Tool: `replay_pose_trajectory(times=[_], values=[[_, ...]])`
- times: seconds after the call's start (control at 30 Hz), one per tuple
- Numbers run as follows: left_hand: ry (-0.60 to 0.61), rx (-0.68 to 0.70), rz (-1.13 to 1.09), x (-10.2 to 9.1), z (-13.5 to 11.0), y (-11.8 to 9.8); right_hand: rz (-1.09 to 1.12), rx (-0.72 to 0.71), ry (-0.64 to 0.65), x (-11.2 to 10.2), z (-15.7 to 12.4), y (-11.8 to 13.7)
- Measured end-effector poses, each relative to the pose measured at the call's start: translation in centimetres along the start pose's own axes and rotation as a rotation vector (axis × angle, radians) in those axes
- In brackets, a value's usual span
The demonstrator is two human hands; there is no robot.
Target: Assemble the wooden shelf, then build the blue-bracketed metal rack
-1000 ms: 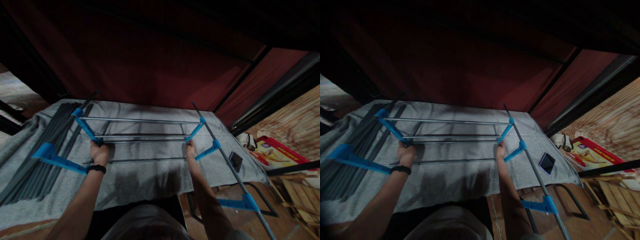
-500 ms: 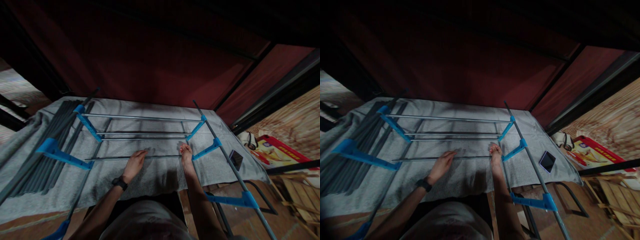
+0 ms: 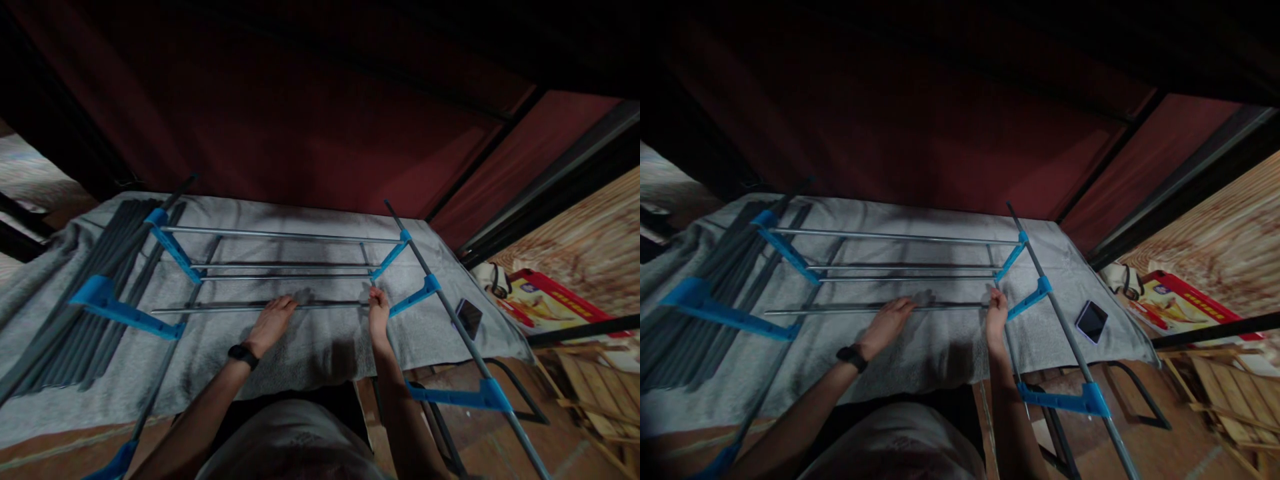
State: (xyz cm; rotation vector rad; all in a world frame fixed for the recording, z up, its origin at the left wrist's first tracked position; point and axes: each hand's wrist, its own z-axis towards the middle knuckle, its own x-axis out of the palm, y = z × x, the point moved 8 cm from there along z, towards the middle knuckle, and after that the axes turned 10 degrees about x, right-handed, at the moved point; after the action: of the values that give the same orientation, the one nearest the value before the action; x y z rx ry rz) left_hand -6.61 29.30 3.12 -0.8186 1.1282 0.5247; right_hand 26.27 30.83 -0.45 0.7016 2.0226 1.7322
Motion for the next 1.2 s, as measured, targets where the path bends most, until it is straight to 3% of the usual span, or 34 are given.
replay_pose_trajectory(times=[0.1,0.2,0.37,0.63,0.8,0.93,1.07,1.2], values=[[-0.060,-0.044,-0.017,-1.1,0.1,0.9,-0.047,-0.082,-0.106,-1.3,0.1,0.4],[-0.123,-0.078,-0.052,-1.8,0.1,1.4,-0.010,-0.043,-0.125,-1.5,0.2,-0.4],[-0.158,-0.070,-0.064,-2.1,0.5,1.0,0.089,0.106,-0.014,0.1,-0.2,-1.9],[-0.188,-0.022,-0.085,-3.3,2.4,-0.8,0.243,0.191,0.190,2.7,-1.7,0.5],[-0.147,-0.026,-0.089,-2.7,2.8,-1.7,0.319,0.264,0.261,3.3,-2.3,1.3],[-0.077,0.007,-0.061,-2.2,2.5,-3.1,0.401,0.352,0.381,3.8,-2.8,0.3],[-0.047,0.010,-0.009,-2.3,2.1,-3.5,0.438,0.416,0.378,3.5,-2.6,-1.6],[-0.050,0.024,0.021,-2.4,1.7,-3.5,0.396,0.387,0.359,2.9,-2.0,-2.8]])
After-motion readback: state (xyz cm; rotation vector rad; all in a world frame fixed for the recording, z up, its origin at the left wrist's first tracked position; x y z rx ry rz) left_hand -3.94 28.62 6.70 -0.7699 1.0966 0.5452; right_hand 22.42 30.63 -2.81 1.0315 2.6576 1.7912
